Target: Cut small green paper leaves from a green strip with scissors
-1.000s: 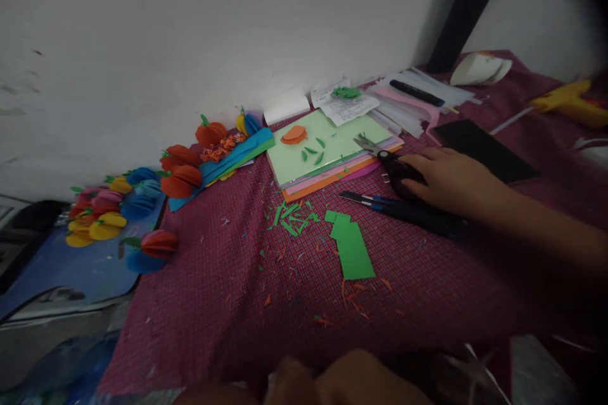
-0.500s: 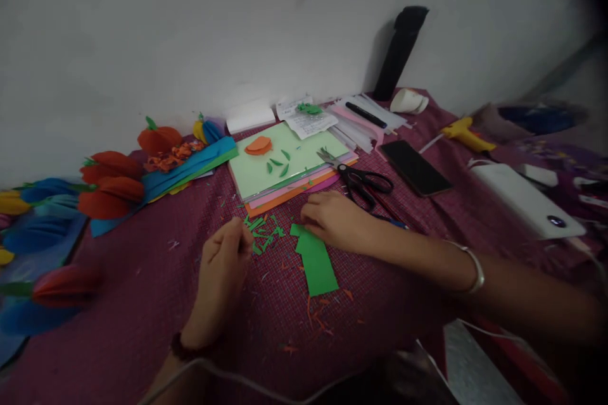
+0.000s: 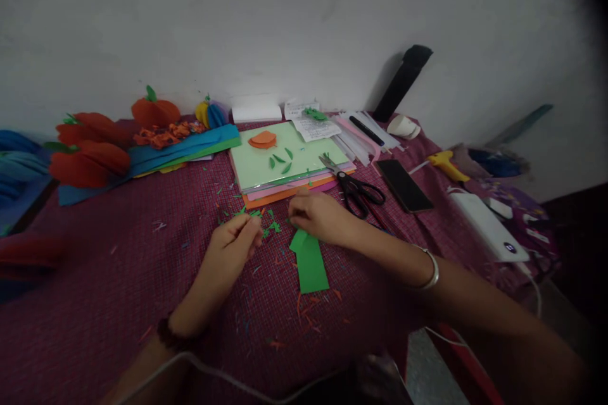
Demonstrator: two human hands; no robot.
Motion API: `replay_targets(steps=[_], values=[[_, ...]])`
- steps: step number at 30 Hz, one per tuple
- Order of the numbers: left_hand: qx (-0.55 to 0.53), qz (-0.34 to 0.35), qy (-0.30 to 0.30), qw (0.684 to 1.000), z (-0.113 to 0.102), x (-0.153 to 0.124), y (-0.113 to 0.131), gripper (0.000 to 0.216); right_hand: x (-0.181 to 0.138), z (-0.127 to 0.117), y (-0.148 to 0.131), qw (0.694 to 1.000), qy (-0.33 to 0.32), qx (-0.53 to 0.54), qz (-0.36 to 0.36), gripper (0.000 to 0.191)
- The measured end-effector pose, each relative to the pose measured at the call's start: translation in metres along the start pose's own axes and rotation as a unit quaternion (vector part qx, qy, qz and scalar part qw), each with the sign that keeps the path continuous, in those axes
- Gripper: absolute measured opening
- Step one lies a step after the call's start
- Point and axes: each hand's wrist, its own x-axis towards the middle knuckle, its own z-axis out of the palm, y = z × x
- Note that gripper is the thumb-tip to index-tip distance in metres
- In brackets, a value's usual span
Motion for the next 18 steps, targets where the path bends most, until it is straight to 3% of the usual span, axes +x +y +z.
replay_targets(steps=[2,4,7,10,14,18], values=[[-0.03,0.004,-0.02,0.999,0.004,-0.001,-0.001,0.024,-0.002,-0.005,0.0,0.986,0.076,0.138,0.044,0.008],[-0.08,-0.003,-0.031,0.996,0.01,-0.004,0.0,0.017,-0.006,-0.006,-0.004,0.947,0.12,0.285,0.088,0.01],[-0.159,-0.028,-0.054,0.985,0.02,-0.009,0.005,0.02,-0.015,0.001,-0.014,0.875,0.107,0.454,0.131,0.014],[-0.216,-0.038,-0.061,0.974,0.024,-0.013,0.007,0.014,-0.024,0.012,-0.025,0.827,0.086,0.535,0.147,0.018],[-0.222,-0.059,-0.027,0.973,0.021,-0.014,0.007,0.016,-0.03,0.019,-0.03,0.824,0.045,0.547,0.143,0.018],[-0.167,-0.06,-0.058,0.982,0.019,-0.015,0.004,0.017,-0.03,0.024,-0.029,0.831,0.02,0.539,0.132,0.014]])
